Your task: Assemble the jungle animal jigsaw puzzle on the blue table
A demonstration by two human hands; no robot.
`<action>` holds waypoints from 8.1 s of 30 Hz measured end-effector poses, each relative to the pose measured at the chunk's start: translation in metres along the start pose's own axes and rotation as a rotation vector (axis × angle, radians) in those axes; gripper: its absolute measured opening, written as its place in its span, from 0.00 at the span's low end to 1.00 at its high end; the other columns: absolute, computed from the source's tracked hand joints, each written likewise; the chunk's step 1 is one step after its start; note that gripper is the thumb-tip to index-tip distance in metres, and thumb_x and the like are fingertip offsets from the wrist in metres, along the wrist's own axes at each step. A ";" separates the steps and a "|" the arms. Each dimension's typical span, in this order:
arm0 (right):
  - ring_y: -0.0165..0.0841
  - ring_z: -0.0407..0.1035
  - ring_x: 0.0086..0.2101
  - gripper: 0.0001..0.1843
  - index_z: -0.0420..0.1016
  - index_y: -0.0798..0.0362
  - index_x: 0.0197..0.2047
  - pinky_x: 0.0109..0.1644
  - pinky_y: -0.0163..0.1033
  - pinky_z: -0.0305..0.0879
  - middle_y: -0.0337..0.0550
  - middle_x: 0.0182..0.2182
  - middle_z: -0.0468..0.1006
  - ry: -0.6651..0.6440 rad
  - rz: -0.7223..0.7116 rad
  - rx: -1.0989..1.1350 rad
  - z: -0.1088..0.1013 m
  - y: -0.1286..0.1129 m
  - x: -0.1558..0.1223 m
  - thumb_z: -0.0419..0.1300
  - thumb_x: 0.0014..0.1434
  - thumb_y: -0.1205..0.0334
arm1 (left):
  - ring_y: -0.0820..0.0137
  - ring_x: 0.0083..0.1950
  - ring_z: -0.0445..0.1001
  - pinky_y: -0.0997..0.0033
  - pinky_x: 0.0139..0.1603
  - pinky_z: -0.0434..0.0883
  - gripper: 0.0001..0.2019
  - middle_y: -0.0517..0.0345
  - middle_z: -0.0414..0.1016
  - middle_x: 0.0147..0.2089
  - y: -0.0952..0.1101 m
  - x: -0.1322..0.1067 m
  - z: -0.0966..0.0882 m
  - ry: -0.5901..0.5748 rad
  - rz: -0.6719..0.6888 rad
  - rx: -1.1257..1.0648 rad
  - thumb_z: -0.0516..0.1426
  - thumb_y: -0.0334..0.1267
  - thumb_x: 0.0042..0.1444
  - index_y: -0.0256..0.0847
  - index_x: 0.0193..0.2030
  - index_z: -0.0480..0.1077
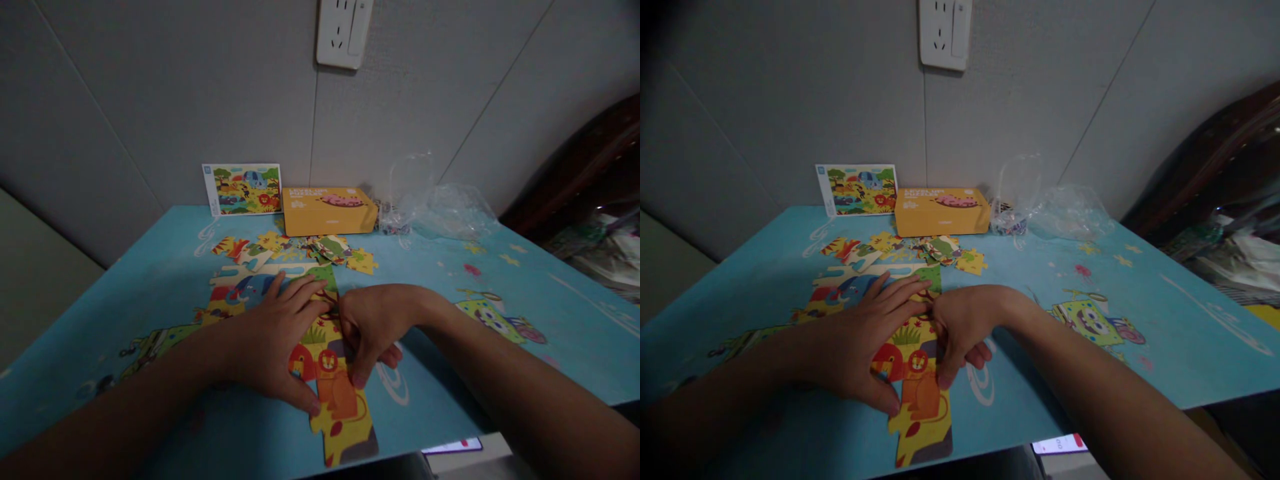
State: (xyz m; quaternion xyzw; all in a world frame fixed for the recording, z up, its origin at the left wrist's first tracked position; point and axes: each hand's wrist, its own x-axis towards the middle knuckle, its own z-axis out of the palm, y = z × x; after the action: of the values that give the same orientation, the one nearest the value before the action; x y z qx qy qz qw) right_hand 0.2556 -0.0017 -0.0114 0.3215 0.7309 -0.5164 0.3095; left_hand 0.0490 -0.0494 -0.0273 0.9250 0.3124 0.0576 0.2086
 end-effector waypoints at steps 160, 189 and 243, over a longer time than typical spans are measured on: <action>0.40 0.71 0.34 0.15 0.80 0.56 0.42 0.39 0.44 0.64 0.52 0.36 0.79 1.543 -0.023 -0.165 -0.029 0.035 0.031 0.63 0.53 0.57 | 0.53 0.56 0.67 0.48 0.61 0.65 0.17 0.43 0.71 0.51 -0.099 0.006 0.000 0.654 -0.434 0.282 0.61 0.44 0.56 0.36 0.49 0.78; 0.44 0.73 0.43 0.17 0.80 0.54 0.43 0.49 0.48 0.66 0.55 0.41 0.80 1.538 0.038 -0.294 -0.029 0.042 0.035 0.61 0.57 0.52 | 0.36 0.73 0.44 0.33 0.66 0.52 0.31 0.47 0.59 0.70 -0.087 0.008 0.007 0.461 -0.571 0.279 0.52 0.64 0.58 0.53 0.64 0.66; 0.44 0.69 0.48 0.17 0.75 0.53 0.48 0.55 0.51 0.66 0.53 0.46 0.71 1.616 -0.388 -0.286 -0.015 0.023 0.031 0.62 0.55 0.60 | 0.48 0.70 0.55 0.45 0.68 0.58 0.36 0.38 0.58 0.67 -0.073 0.009 0.003 0.630 -0.320 0.084 0.59 0.50 0.58 0.41 0.71 0.56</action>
State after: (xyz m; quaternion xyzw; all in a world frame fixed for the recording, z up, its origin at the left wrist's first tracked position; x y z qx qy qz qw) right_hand 0.2529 0.0237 -0.0441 0.4184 0.8283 -0.0744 -0.3652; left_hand 0.0165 0.0077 -0.0616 0.8088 0.5045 0.2939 0.0703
